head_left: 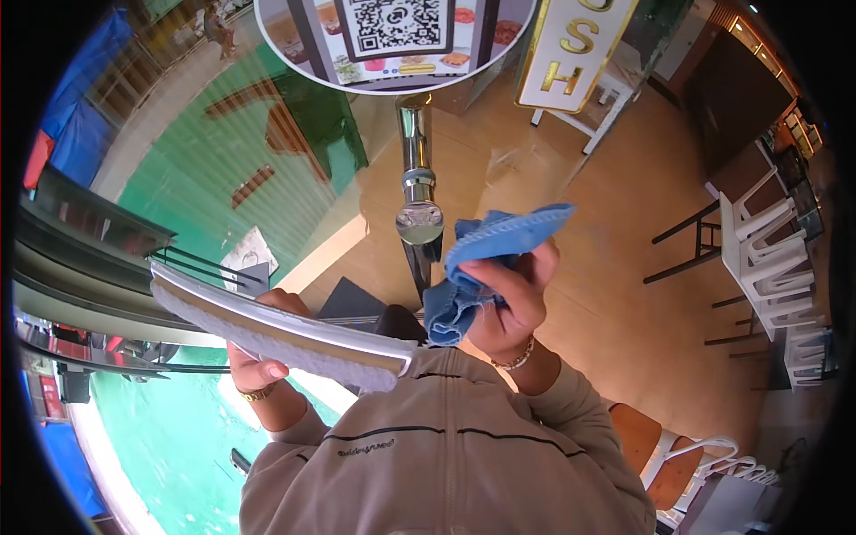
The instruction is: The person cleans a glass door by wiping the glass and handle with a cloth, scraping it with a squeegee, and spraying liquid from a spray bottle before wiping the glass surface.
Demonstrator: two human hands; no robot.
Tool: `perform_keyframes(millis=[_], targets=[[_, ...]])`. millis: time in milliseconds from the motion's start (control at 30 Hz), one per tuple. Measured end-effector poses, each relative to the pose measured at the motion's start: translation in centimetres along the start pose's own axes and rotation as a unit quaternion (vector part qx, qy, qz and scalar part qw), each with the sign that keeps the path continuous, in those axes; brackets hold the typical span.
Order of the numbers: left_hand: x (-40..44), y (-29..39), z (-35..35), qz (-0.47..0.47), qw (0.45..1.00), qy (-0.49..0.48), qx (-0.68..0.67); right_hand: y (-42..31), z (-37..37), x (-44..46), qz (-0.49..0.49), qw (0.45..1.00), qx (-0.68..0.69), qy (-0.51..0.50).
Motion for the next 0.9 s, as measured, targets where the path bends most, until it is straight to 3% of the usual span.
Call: perform_keyframes(millis=[67,133,267,367,467,533,600,733,800,867,900], targets=[[1.5,0.0,0.7,-0.019,0.999,-0.039,-0.016,0.1,3.3,-1.7,-0.169,0.984,-0.059,-0.025],[2.5,0.2,1.1,-0.018,0.998,-0.052,0.01,2.2,5.3,-6.9,-0.235,0.958,-0.126,-0.106],[2.3,0.5,1.3,-0.038,0.997,-0.004,0.064,9.2,6.7,-16.9,-0.172,0.934,-0.099,-0.298],[0.9,0.6,0.9,-0.036,0.996,0.043,0.075,14.1,7.6,-25.1,-0.058,0.895,-0.085,-0.433],[0.0,0.7,0.1,-0.001,0.999,0.014,0.05,14.6,7.0,-26.5,0.015,0.897,-0.16,-0.411],[-0.7,0.8,-0.2,-0.001,0.998,0.045,0.04,15.4,5.2,-25.1,0.13,0.911,-0.179,-0.349],[-0.8,1.0,-0.4,-0.007,0.997,0.059,0.058,16.0,3.2,-24.0,0.165,0.916,-0.165,-0.328],[0.9,0.8,1.2,-0.05,0.996,-0.031,0.063,9.0,-0.1,-17.8,0.09,0.947,-0.02,-0.308],[2.0,0.0,3.0,-0.056,0.996,-0.076,0.01,4.9,-2.4,-13.5,0.07,0.971,0.004,-0.227],[4.0,0.4,6.3,-0.086,0.967,-0.235,-0.044,1.8,-4.7,-9.2,0.058,0.993,0.014,-0.098],[4.8,0.0,8.1,-0.099,0.972,-0.207,-0.041,0.1,-5.4,-6.7,0.058,0.996,0.061,-0.021]])
Point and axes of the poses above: each hand's wrist, its own x-axis towards the middle knuckle, its own z-axis out of the palm, y = z × x, the point moved 6 cm from there along x, towards the middle knuckle, and after that the axes turned 13 degrees about -y, right-handed, at the moved point
